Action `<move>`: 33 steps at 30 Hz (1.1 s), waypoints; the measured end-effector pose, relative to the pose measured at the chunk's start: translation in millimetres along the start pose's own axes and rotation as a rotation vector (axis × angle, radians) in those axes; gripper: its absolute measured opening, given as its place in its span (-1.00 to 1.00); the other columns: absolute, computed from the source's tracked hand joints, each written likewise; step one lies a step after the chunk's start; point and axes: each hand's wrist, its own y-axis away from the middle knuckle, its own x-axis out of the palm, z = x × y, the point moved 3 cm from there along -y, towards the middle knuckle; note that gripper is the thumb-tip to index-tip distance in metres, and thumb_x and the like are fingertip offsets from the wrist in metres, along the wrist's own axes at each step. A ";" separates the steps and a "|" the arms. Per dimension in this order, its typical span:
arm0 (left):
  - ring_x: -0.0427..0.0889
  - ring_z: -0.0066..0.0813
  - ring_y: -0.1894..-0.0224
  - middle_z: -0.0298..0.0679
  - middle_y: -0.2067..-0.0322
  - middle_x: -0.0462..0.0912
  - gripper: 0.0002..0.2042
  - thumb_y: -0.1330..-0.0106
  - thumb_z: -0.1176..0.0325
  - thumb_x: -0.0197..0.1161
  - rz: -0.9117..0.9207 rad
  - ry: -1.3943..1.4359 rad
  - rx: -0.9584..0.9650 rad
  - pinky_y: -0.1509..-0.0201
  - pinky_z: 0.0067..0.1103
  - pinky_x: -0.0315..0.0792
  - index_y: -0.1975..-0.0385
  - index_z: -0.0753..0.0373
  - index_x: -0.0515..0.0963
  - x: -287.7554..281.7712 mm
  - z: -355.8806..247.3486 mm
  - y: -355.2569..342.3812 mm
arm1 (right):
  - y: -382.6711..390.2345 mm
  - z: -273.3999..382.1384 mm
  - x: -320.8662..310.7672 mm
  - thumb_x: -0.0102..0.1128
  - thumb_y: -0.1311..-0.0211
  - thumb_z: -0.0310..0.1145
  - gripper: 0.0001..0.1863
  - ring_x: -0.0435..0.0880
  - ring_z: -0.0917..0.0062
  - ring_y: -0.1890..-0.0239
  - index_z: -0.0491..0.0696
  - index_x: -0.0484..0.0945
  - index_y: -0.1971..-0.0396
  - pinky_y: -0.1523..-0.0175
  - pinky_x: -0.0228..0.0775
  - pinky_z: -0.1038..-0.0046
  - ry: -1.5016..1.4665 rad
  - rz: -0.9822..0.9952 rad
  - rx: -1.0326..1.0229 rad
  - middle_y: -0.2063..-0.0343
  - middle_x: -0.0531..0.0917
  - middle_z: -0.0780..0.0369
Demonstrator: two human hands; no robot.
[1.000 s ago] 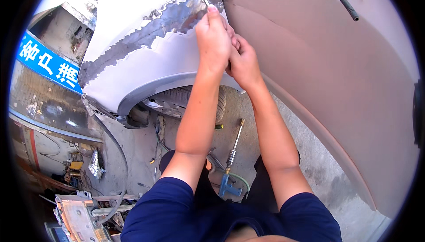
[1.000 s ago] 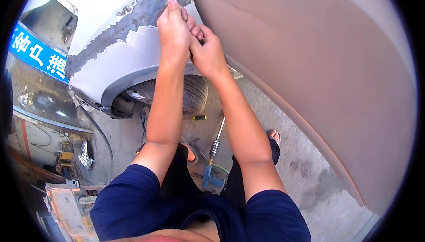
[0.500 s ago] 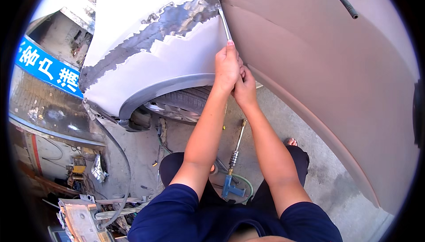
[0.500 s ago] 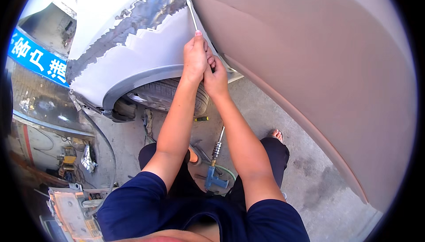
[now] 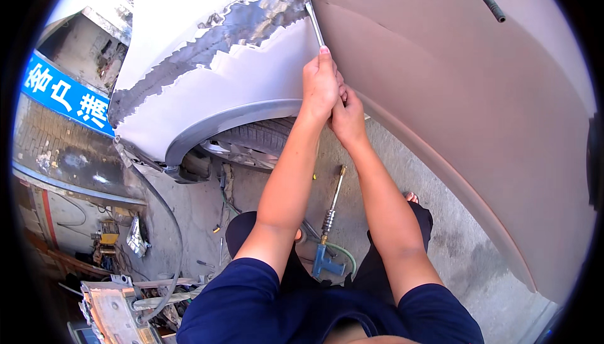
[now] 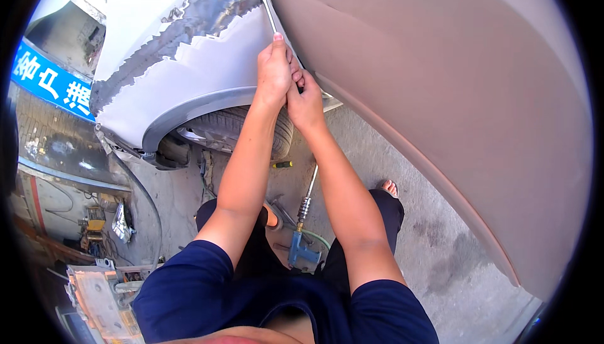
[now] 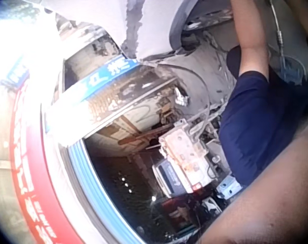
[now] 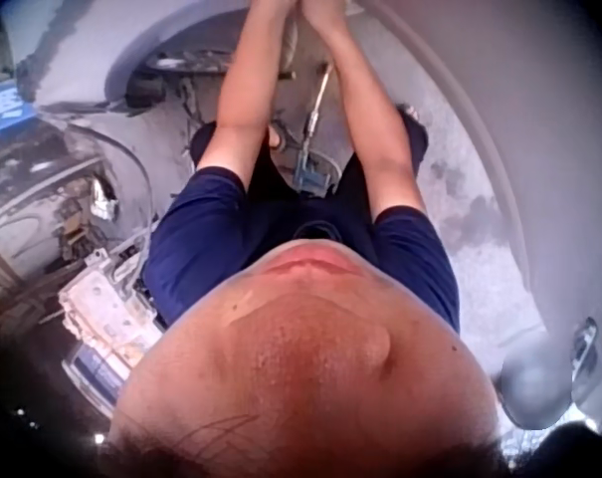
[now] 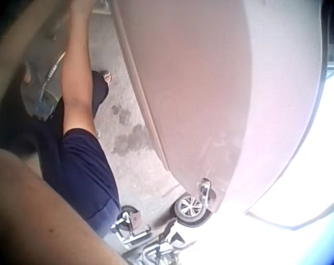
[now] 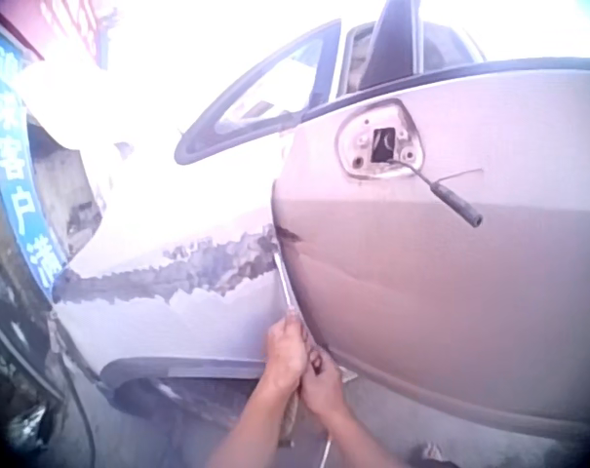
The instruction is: The person uses a pneumatic dent puller to repeatedly tap and pull a dent on the rear quarter panel of a white car. They then switch to a screwdriver to pry and adjust the metal along the seam between the panel and the door.
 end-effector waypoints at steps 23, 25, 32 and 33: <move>0.19 -0.55 0.75 -0.36 0.74 0.17 -0.54 -0.55 0.07 -0.18 0.001 -0.127 0.013 0.72 -0.53 0.21 0.62 0.20 0.21 -3.4 -7.2 -3.7 | -0.6 4.5 12.1 0.15 -0.37 -0.29 -0.76 0.34 0.80 0.65 -0.04 0.32 0.42 0.63 0.10 0.64 -0.215 0.059 0.079 0.56 0.39 0.41; 0.19 -0.55 0.75 -0.37 0.73 0.17 -0.54 -0.55 0.06 -0.18 -0.003 -0.146 0.022 0.72 -0.53 0.21 0.61 0.20 0.21 -5.0 -6.7 -2.6 | -3.6 -2.8 16.0 0.15 -0.38 -0.29 -0.76 0.32 0.80 0.64 -0.04 0.32 0.41 0.62 0.10 0.64 -0.193 0.064 0.036 0.56 0.38 0.41; 0.17 -0.56 0.75 -0.38 0.71 0.16 -0.54 -0.55 0.06 -0.17 -0.018 -0.187 0.011 0.73 -0.52 0.21 0.60 0.20 0.20 -12.1 -0.5 -2.3 | 4.5 -6.3 20.7 0.14 -0.38 -0.28 -0.75 0.30 0.78 0.70 -0.02 0.30 0.41 0.65 0.09 0.63 -0.196 0.044 0.057 0.64 0.38 0.43; 0.17 -0.56 0.75 -0.38 0.72 0.16 -0.55 -0.55 0.06 -0.17 -0.009 -0.195 0.014 0.73 -0.52 0.20 0.60 0.20 0.20 -12.9 0.0 -1.8 | 6.8 -10.5 17.3 0.14 -0.38 -0.28 -0.76 0.30 0.78 0.72 -0.02 0.30 0.41 0.66 0.08 0.63 -0.208 0.042 0.078 0.65 0.38 0.43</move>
